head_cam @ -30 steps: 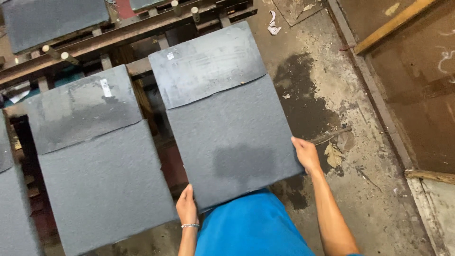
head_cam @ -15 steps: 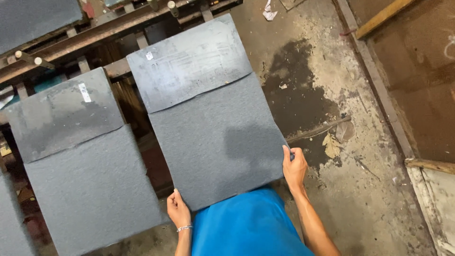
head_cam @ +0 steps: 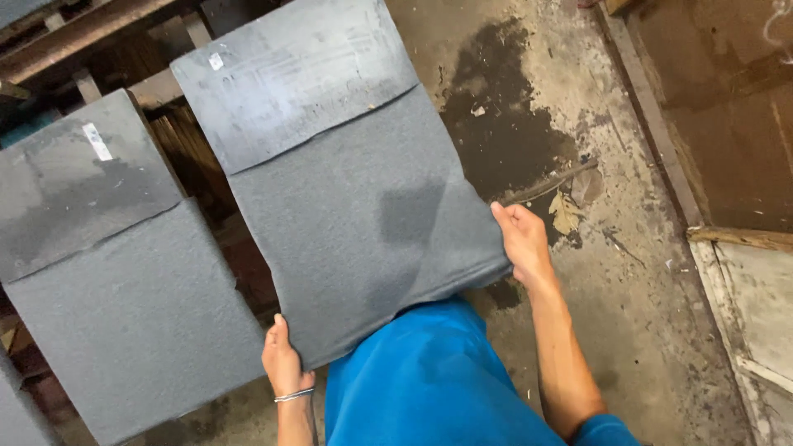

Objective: Laying out and smoothing fabric pieces on printing boards in preparation for screen printing.

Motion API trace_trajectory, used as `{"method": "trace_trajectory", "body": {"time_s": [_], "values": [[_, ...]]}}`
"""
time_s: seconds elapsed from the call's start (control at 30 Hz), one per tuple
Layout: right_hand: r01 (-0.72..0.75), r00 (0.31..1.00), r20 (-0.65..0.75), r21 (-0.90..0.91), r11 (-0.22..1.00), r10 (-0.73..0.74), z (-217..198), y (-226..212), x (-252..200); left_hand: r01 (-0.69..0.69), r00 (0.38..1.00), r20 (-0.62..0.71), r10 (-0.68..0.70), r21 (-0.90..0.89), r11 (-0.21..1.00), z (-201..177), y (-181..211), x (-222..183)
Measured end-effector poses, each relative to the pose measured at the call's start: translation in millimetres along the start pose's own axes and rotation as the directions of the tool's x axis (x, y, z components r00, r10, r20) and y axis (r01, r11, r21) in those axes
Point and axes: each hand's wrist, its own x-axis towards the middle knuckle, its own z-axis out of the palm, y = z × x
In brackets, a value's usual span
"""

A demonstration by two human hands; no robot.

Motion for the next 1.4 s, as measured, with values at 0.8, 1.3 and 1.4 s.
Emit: {"method": "trace_trajectory", "body": {"time_s": [0.8,1.3,1.4], "values": [[0.006,0.988,0.155,0.054,0.999,-0.015,-4,91,60,-0.188,0.963,0.163,0.214,-0.161,0.969,-12,-116,86],[-0.255,0.917,0.330,0.052,0.966,0.224,18,18,51,0.021,0.911,0.386,0.143,-0.390,0.921,-2,-79,111],[-0.085,0.954,0.299,0.219,0.972,0.016,52,17,118,-0.056,0.922,0.336,0.191,-0.374,0.926,40,-2,118]]}}
